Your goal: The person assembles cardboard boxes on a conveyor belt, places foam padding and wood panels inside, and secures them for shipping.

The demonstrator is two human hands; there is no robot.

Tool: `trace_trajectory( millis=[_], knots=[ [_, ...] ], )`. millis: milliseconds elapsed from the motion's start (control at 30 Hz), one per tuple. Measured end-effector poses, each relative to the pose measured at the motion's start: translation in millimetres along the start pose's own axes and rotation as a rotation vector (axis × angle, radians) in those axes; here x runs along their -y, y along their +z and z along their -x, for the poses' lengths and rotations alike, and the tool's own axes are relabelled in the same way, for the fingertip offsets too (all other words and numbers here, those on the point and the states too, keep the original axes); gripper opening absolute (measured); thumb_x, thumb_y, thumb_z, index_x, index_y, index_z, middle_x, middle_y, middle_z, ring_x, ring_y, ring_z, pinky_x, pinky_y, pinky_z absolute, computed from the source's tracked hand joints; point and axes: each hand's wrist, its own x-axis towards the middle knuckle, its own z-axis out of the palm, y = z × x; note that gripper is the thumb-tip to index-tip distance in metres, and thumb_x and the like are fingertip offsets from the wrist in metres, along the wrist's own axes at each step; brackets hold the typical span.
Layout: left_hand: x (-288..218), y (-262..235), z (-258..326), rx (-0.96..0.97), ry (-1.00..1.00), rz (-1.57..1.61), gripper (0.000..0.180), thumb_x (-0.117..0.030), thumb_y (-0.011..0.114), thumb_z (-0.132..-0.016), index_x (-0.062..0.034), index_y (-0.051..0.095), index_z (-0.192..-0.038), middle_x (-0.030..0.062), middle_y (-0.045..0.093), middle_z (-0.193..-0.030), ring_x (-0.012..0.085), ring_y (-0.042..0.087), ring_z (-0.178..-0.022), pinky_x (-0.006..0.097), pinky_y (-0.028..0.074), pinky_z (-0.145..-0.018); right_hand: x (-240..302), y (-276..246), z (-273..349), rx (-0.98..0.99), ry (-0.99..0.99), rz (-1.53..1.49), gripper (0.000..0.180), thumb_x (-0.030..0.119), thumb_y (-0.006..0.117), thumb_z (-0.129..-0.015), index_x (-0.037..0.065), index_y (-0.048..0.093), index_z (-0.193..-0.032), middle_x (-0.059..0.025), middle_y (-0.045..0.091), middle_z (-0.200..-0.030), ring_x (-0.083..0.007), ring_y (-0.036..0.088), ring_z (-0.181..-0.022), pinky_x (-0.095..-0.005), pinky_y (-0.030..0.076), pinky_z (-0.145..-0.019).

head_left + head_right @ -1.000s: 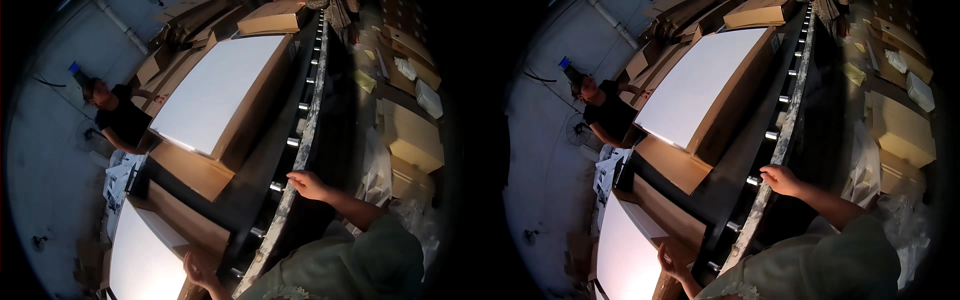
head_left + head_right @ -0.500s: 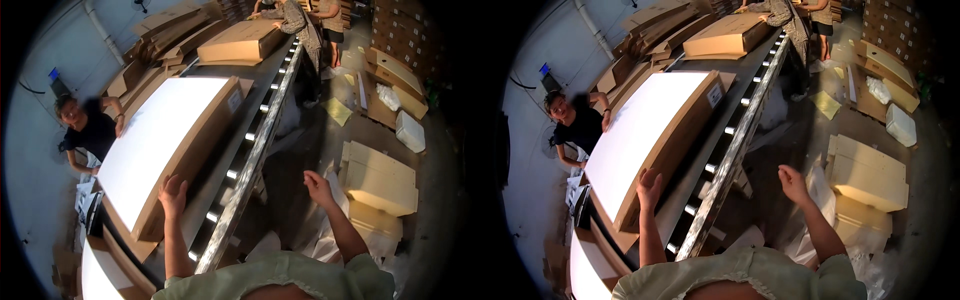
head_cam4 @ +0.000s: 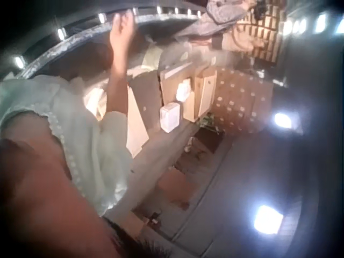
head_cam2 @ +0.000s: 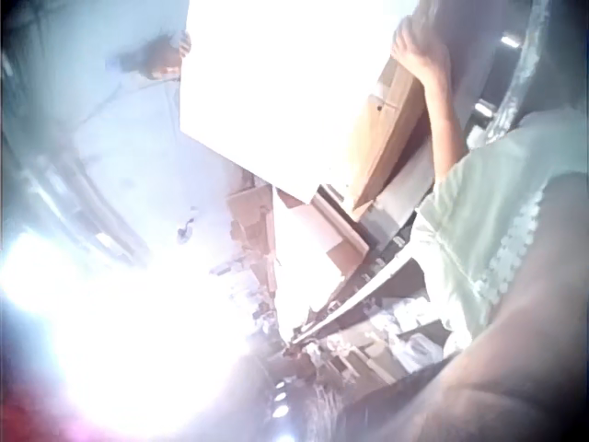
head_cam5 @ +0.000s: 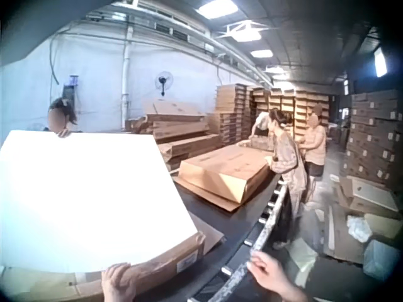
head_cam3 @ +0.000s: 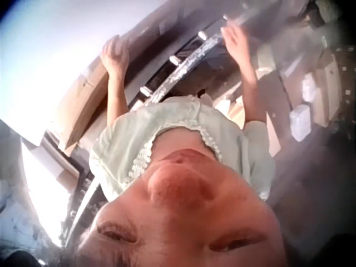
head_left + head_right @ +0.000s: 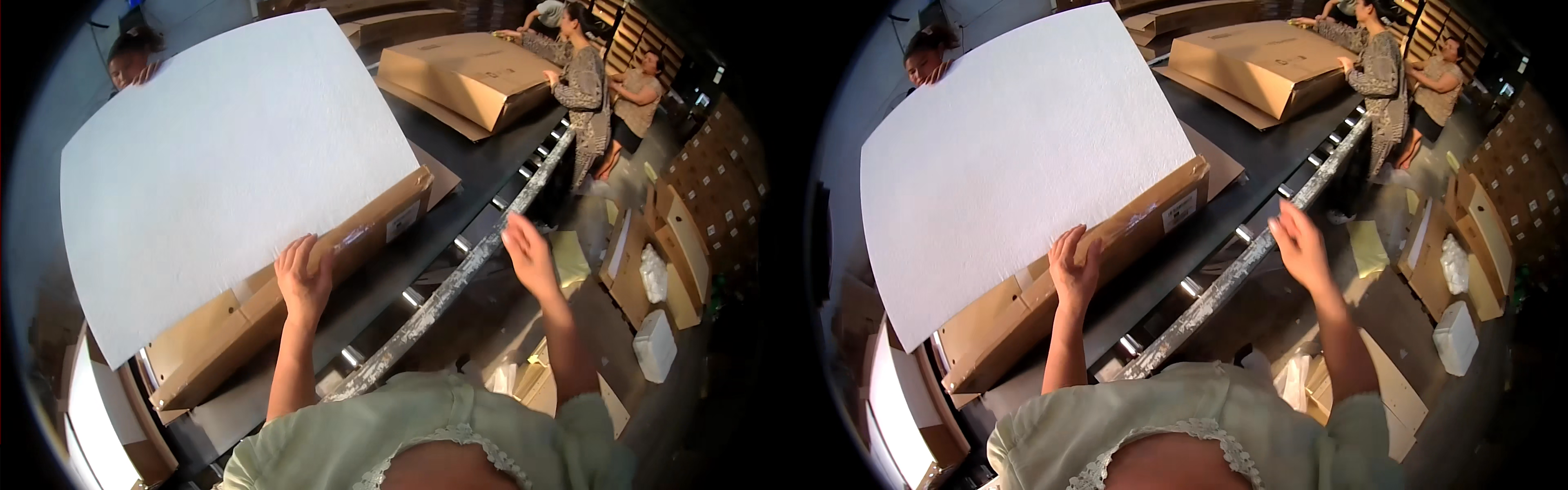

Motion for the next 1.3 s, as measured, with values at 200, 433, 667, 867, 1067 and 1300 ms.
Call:
trace_trajectory(
  millis=[200,433,667,867,1067,1300],
  knots=[
    [9.5,13.3,-14.8,-0.063,-0.097,-0.146,0.017,-0.009,0.071,-0.078,-0.0044,0.065,-0.093,0.0125,0.067,-0.091,0.0291,0.063,-0.085,0.035,0.048,-0.073,-37.3,115.4,-211.8,0.231,-0.087,-0.03,0.055,0.039,0.057,-0.091,-0.001,0.048,-0.128,-0.0188,0.058,-0.121,-0.0262,0.054,-0.116,-0.0353,0.044,-0.095],
    [-33.7,14.1,18.6,-0.132,-0.277,-0.435,0.006,-0.007,0.068,-0.081,-0.0039,0.065,-0.085,0.0099,0.066,-0.091,0.0269,0.062,-0.084,0.035,0.048,-0.075,-73.6,225.8,-285.5,0.7,-0.223,0.216,0.05,0.036,0.05,-0.092,-0.005,0.048,-0.121,-0.0266,0.058,-0.113,-0.0408,0.056,-0.106,-0.0429,0.046,-0.089],
    [-73.0,60.6,17.0,-0.335,-0.604,-0.334,0.015,0.0,0.066,-0.082,-0.0007,0.065,-0.097,0.0122,0.065,-0.104,0.0226,0.062,-0.095,0.031,0.048,-0.084,-26.9,273.8,-236.2,0.928,-0.143,-0.401,0.056,0.013,0.057,-0.089,-0.007,0.034,-0.136,-0.0197,0.052,-0.127,-0.0219,0.051,-0.116,-0.0316,0.042,-0.096],
    [-82.4,100.5,-4.6,-0.129,-0.425,-0.416,0.024,0.001,0.068,-0.077,-0.0034,0.065,-0.101,0.0127,0.064,-0.108,0.0278,0.061,-0.099,0.035,0.047,-0.087,-14.6,282.0,-254.4,1.563,0.01,-0.615,0.065,0.016,0.048,-0.094,0.001,0.013,-0.146,-0.0187,0.022,-0.151,-0.0276,0.022,-0.139,-0.0343,0.02,-0.113],
    [-62.9,105.0,-68.1,0.239,-0.145,-0.802,0.038,-0.016,0.068,-0.079,-0.0104,0.061,-0.116,0.0169,0.047,-0.134,0.0371,0.04,-0.127,0.046,0.028,-0.104,3.9,287.1,-251.7,1.636,-0.083,-0.711,0.063,0.013,0.045,-0.094,0.004,0.014,-0.147,-0.0158,0.027,-0.149,-0.0258,0.027,-0.137,-0.0349,0.026,-0.111],
    [-35.8,51.4,-82.0,0.133,-0.337,-0.965,0.072,-0.019,0.071,-0.063,-0.02,0.049,-0.132,0.0203,0.031,-0.144,0.0417,0.026,-0.134,0.052,0.029,-0.106,41.2,305.8,-220.2,1.63,0.454,-1.136,0.049,0.01,0.049,-0.09,-0.001,0.038,-0.136,-0.0141,0.049,-0.129,-0.0246,0.055,-0.108,-0.0338,0.047,-0.094]
  ],
)
